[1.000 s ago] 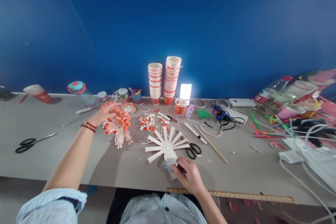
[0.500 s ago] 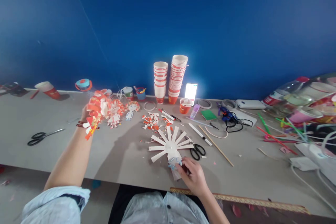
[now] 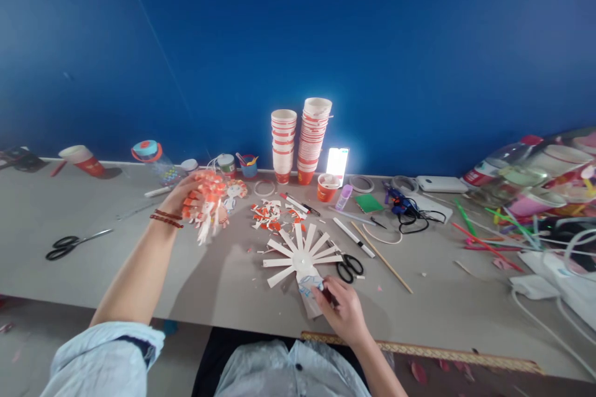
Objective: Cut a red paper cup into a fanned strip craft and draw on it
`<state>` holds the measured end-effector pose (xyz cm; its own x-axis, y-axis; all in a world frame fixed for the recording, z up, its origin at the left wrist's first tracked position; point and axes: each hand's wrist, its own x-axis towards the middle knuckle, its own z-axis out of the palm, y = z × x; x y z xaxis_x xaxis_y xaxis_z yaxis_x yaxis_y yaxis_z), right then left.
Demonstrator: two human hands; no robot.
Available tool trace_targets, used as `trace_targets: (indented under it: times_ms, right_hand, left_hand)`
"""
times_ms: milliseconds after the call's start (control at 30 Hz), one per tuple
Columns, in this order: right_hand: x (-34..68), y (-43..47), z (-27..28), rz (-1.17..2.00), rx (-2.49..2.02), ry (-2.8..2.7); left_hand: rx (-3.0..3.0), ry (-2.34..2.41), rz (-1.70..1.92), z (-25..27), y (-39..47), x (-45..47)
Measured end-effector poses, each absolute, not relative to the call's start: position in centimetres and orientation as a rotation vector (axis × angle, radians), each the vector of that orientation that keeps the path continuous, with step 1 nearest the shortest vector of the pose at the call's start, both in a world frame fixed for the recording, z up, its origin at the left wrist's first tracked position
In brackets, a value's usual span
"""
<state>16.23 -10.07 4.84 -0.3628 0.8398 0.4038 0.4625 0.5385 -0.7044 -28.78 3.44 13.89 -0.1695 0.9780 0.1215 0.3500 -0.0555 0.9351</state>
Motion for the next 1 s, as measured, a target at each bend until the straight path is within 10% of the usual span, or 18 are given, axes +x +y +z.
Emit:
trace_targets:
  times_ms: [700,1000]
  right_hand:
    - [16.1,-10.1,4.7,0.604,-1.054,-1.983]
    - [16.0,-10.4,5.1,0.605,-1.110,-1.861]
  left_hand:
    - [2.859,1.860,0.379,6.7,2.0,-22.8]
    - [2.440,1.526,0.991,10.8,-3.4,-14.8]
